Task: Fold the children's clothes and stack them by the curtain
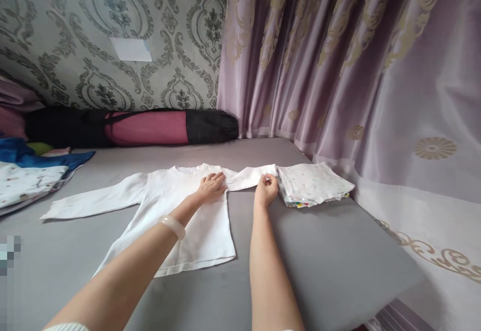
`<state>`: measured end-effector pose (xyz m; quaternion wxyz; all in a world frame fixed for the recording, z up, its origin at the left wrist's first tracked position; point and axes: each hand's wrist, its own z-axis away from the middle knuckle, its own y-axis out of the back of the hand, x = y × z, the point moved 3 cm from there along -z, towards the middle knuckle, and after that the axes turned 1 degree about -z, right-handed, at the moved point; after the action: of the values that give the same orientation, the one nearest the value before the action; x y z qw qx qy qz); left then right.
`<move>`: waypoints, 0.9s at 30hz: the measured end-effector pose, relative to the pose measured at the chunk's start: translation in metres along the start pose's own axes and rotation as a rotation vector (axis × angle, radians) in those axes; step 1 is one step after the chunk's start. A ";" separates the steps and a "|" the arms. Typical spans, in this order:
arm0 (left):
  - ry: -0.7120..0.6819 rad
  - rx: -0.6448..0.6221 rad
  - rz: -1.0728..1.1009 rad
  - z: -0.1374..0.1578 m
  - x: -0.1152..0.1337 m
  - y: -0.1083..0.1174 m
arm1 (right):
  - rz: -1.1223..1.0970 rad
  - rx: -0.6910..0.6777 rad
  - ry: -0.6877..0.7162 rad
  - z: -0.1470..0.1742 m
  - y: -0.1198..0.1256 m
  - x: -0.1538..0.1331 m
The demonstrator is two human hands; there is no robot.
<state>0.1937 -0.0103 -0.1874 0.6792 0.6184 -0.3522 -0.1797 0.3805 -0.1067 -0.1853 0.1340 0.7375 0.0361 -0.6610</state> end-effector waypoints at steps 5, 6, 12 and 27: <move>-0.028 -0.064 0.015 -0.008 -0.010 0.005 | -0.510 -0.163 -0.220 -0.008 -0.009 0.003; -0.022 -0.072 0.016 -0.011 -0.012 0.004 | -0.653 -0.223 -0.289 -0.007 -0.010 0.003; 0.036 -0.096 0.082 -0.024 -0.021 0.001 | -1.113 -0.417 -0.566 0.003 -0.009 -0.002; 0.089 -0.083 0.017 -0.033 -0.015 0.014 | -1.229 -0.577 -0.621 0.020 -0.009 -0.014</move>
<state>0.2041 0.0258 -0.1772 0.7208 0.5940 -0.3190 -0.1608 0.3575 -0.1014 -0.1744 -0.0673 0.2991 0.5745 -0.7590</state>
